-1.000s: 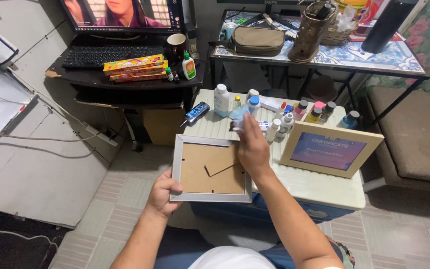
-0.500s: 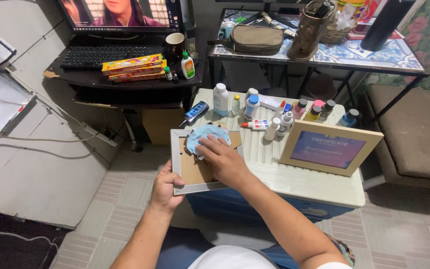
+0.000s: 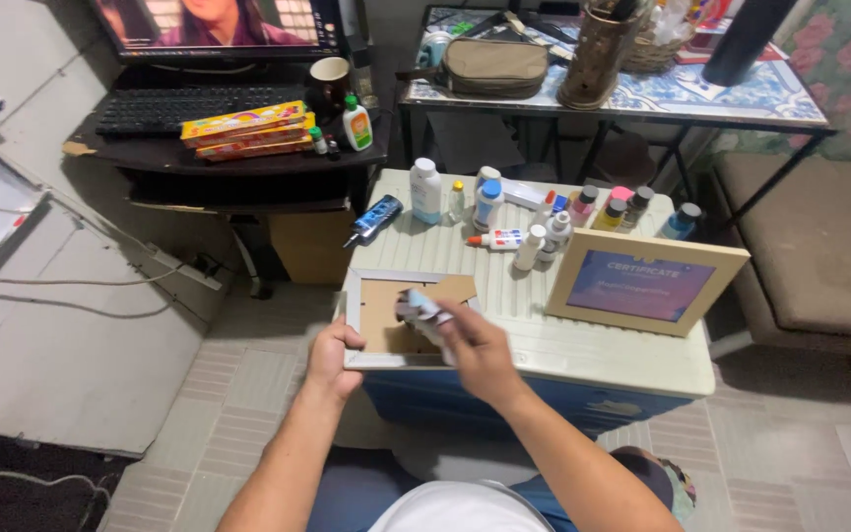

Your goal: The person wipes two framed certificates with a cloth, cleaning the front glass and the back of each frame. They handle the frames one at a time, turning them over to wipe all surfaces, then place them back on the cooler.

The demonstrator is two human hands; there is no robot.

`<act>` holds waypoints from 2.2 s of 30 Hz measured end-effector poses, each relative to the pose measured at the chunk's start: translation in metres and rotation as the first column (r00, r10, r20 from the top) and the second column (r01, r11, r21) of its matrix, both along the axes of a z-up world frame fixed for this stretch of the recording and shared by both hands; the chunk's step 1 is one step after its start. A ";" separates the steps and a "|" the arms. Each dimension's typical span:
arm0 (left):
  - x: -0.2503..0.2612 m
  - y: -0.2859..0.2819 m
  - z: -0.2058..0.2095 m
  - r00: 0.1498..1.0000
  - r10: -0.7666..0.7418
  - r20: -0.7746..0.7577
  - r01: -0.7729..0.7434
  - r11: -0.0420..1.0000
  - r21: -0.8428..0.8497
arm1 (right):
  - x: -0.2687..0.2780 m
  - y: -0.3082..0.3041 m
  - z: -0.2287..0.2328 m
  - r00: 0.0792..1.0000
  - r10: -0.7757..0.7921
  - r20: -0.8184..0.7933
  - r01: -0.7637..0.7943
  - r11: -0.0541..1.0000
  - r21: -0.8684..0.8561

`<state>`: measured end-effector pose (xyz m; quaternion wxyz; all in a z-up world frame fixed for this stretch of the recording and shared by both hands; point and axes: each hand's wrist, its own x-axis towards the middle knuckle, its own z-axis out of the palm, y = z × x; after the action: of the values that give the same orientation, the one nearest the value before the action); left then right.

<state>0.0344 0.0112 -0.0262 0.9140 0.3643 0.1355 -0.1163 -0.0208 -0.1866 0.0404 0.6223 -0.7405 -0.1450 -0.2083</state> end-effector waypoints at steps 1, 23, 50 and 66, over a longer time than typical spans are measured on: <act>0.009 0.004 -0.011 1.000 -0.012 -0.005 0.012 1.000 -0.003 | -0.003 -0.009 -0.001 1.000 -0.012 -0.005 0.012 1.000 -0.003; 0.022 -0.022 0.063 0.992 -0.102 0.071 -0.025 0.400 0.916 | -0.064 -0.176 -0.053 0.820 -0.136 -0.556 0.546 0.477 0.689; 0.055 -0.241 0.072 0.681 -0.506 0.529 0.117 0.789 0.604 | -0.094 -0.192 0.036 0.907 -0.290 -0.305 0.399 0.362 0.843; 0.037 -0.191 0.061 0.571 -0.528 0.629 -0.334 0.551 0.765 | 0.025 -0.101 0.037 0.685 -0.141 0.714 0.700 0.400 -0.592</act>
<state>0.0710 -0.1796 0.0351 0.5706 0.7650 -0.2864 0.0845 0.0041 -0.2878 0.0779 0.0357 -0.8557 -0.1964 -0.4773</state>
